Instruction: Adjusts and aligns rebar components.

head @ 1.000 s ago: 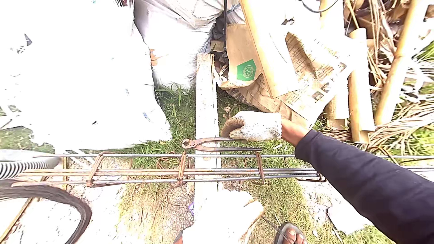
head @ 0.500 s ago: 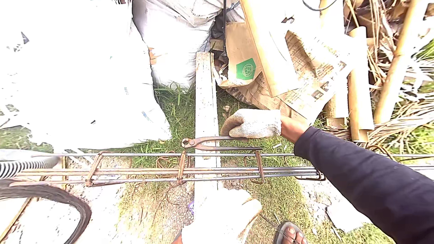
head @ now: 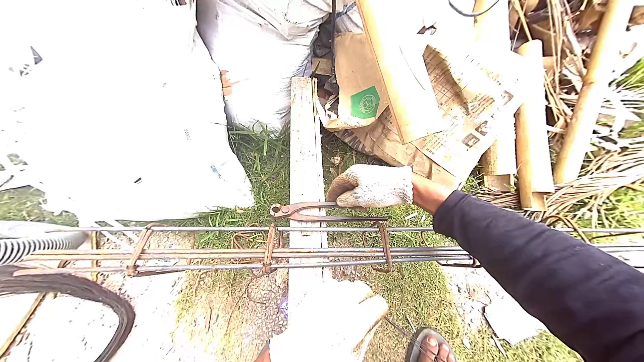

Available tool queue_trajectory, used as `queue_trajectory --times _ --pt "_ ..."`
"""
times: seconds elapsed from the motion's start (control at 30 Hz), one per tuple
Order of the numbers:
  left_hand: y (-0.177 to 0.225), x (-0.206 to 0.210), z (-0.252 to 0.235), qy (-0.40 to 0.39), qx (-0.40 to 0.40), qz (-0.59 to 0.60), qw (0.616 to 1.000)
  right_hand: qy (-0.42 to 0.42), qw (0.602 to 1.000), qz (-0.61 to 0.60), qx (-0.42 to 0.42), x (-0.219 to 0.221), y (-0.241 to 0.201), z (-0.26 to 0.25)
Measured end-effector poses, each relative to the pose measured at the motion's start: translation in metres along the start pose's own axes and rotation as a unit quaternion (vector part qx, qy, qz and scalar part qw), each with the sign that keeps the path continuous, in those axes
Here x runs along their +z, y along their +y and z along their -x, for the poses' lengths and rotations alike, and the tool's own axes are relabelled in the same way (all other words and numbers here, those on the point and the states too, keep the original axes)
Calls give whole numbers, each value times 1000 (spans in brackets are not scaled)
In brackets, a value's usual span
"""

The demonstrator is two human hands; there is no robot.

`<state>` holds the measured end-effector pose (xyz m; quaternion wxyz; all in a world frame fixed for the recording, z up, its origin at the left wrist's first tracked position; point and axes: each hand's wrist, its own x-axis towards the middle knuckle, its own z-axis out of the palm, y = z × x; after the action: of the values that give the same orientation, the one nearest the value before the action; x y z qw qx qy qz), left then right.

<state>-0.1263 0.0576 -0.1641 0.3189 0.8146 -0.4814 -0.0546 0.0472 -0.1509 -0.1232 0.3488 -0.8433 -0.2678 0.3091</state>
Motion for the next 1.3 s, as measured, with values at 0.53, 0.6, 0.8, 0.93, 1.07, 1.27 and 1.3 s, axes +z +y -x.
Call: queue_trajectory --times 0.53,0.6,0.8,0.93,1.07,1.27,1.3 --pt "1 4 1 8 -2 -12 1000 -8 981 192 -4 10 -21 -3" --pt "1 5 2 9 -3 -8 1000 -15 979 203 0 10 -23 -3" --pt "2 4 2 0 -7 -7 1000 -13 973 229 -1 11 -25 -4" --pt "3 3 2 -5 -13 -1 1000 -15 973 229 0 11 -25 -4" --pt "2 3 3 3 -8 0 1000 -27 969 246 1 9 -29 -5" --pt "1 5 6 20 0 0 1000 -37 969 242 9 7 -32 -7" --pt "0 5 6 22 2 1 1000 -36 969 243 7 7 -32 -7"
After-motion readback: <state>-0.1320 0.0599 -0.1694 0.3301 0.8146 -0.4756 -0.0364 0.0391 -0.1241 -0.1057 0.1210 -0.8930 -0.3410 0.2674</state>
